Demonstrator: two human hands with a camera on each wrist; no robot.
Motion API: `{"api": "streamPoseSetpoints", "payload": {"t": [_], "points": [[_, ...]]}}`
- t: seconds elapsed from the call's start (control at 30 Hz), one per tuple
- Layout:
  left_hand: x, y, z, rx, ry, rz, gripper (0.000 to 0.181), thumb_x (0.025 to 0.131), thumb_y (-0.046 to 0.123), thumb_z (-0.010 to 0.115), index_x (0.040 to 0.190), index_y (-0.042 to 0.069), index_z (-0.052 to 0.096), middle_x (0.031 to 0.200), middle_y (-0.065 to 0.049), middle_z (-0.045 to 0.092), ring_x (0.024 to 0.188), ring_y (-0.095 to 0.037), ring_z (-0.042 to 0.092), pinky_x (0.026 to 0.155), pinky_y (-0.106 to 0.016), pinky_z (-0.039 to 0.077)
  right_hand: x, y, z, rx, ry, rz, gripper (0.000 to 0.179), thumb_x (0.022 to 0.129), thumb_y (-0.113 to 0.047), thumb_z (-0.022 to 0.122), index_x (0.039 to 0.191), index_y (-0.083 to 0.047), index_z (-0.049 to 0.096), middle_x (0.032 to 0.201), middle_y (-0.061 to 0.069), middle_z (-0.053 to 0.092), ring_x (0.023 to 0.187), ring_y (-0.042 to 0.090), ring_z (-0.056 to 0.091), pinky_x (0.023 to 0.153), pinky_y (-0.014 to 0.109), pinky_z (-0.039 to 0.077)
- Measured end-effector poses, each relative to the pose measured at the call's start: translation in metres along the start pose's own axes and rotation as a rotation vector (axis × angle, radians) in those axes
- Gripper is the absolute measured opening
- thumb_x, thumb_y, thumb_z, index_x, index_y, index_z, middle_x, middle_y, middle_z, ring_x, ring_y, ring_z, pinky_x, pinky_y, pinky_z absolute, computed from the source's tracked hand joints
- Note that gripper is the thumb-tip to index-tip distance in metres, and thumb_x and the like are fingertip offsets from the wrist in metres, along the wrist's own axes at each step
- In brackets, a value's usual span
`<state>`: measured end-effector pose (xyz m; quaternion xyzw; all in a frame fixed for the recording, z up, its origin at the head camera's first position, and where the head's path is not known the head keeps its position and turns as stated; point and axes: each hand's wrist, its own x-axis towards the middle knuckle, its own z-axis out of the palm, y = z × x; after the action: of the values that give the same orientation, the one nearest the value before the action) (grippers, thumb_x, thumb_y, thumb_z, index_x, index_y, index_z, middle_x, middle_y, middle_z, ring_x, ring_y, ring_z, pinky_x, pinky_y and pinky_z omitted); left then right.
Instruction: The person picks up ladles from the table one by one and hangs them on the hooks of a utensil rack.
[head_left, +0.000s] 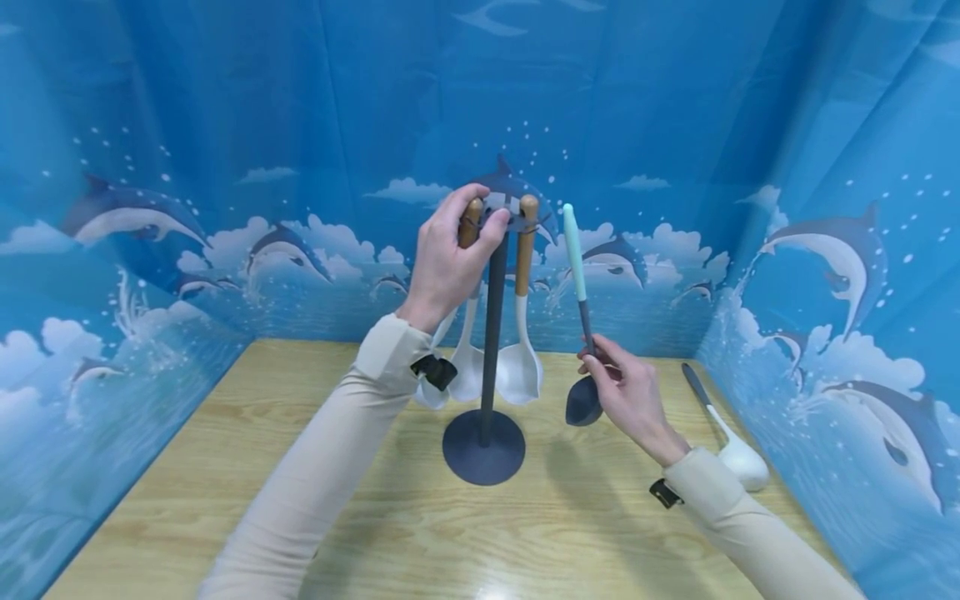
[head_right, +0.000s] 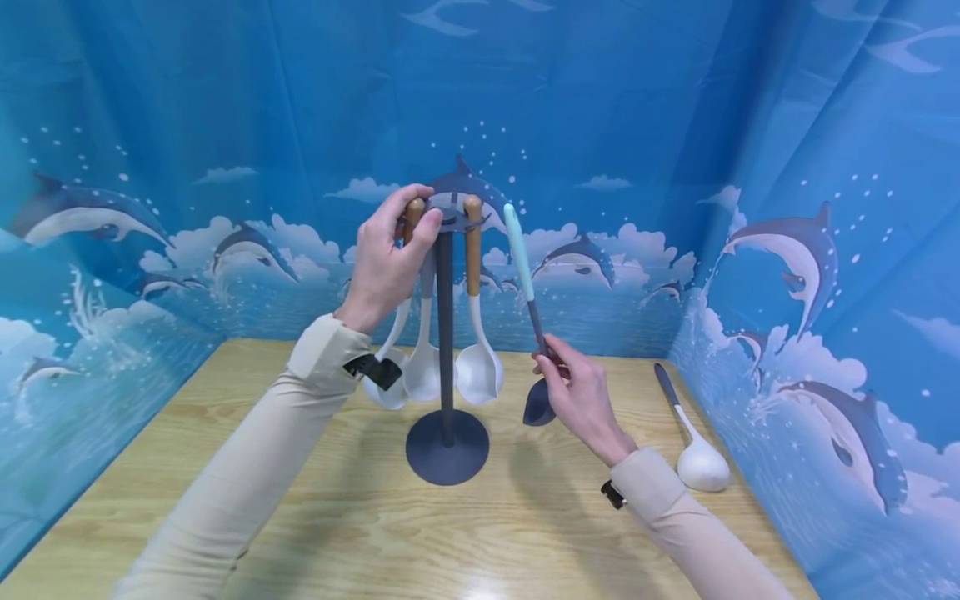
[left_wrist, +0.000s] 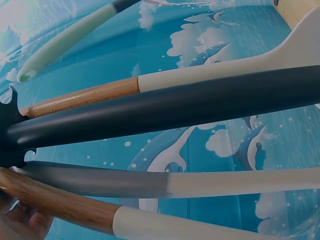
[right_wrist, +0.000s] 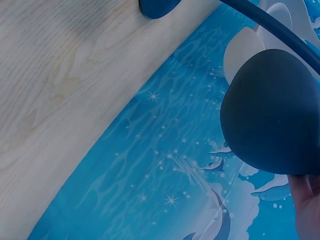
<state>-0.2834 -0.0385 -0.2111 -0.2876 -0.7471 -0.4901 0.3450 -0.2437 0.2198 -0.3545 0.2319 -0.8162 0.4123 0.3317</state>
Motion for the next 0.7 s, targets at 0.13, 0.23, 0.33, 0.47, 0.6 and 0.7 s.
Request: {"api": "streamPoseSetpoints", "payload": {"t": [0.13,0.23,0.33,0.47,0.6,0.7], "points": [[-0.0001,-0.0003,-0.0004,0.006,0.000,-0.001,0.050,0.096,0.039,0.053,0.133,0.007,0.055,0.090,-0.007,0.049,0.068,-0.018,0.042,0.063,-0.029,0.036,0.0007,-0.0022,0.0017,-0.001,0.011,-0.017,0.027,0.093,0.001,0.063,0.119,-0.003,0.068,0.094,0.013,0.073,0.075,0.025,0.072,0.070,0.010,0.053],[-0.0006,-0.0002,-0.0005,0.007,-0.003,-0.007,0.049,0.096,0.039,0.053,0.133,0.008,0.055,0.091,-0.007,0.049,0.069,-0.018,0.042,0.063,-0.029,0.036,0.0006,-0.0030,0.0024,0.001,0.007,-0.031,0.026,0.094,0.000,0.062,0.119,-0.004,0.068,0.093,0.012,0.073,0.074,0.022,0.072,0.068,0.012,0.054],[-0.0008,0.0000,-0.0003,0.007,-0.004,-0.011,0.048,0.096,0.039,0.053,0.134,0.009,0.055,0.091,-0.007,0.049,0.070,-0.018,0.043,0.064,-0.029,0.036,0.0003,-0.0038,0.0031,0.010,0.002,-0.041,0.027,0.095,-0.001,0.061,0.120,-0.005,0.069,0.093,0.011,0.073,0.073,0.022,0.072,0.067,0.014,0.055],[-0.0010,0.0000,-0.0002,0.007,-0.004,-0.010,0.049,0.096,0.039,0.053,0.134,0.009,0.054,0.093,-0.007,0.051,0.070,-0.018,0.043,0.064,-0.030,0.037,0.0004,-0.0056,0.0041,0.016,-0.002,-0.048,0.028,0.095,-0.001,0.061,0.122,-0.005,0.068,0.093,0.010,0.073,0.073,0.020,0.072,0.067,0.016,0.056],[-0.0016,0.0002,-0.0006,0.008,-0.002,-0.010,0.050,0.096,0.040,0.053,0.135,0.009,0.054,0.094,-0.007,0.051,0.071,-0.018,0.043,0.064,-0.029,0.037,0.0006,-0.0059,0.0044,0.008,-0.004,-0.057,0.030,0.095,-0.001,0.061,0.124,-0.005,0.067,0.093,0.010,0.073,0.073,0.019,0.072,0.068,0.014,0.055],[-0.0015,0.0001,-0.0005,0.008,-0.001,-0.007,0.050,0.096,0.039,0.053,0.135,0.008,0.054,0.092,-0.007,0.050,0.070,-0.018,0.043,0.063,-0.029,0.037,0.0007,-0.0059,0.0040,-0.003,-0.005,-0.060,0.031,0.095,-0.001,0.061,0.125,-0.005,0.067,0.093,0.010,0.073,0.073,0.019,0.072,0.069,0.013,0.054]]}}
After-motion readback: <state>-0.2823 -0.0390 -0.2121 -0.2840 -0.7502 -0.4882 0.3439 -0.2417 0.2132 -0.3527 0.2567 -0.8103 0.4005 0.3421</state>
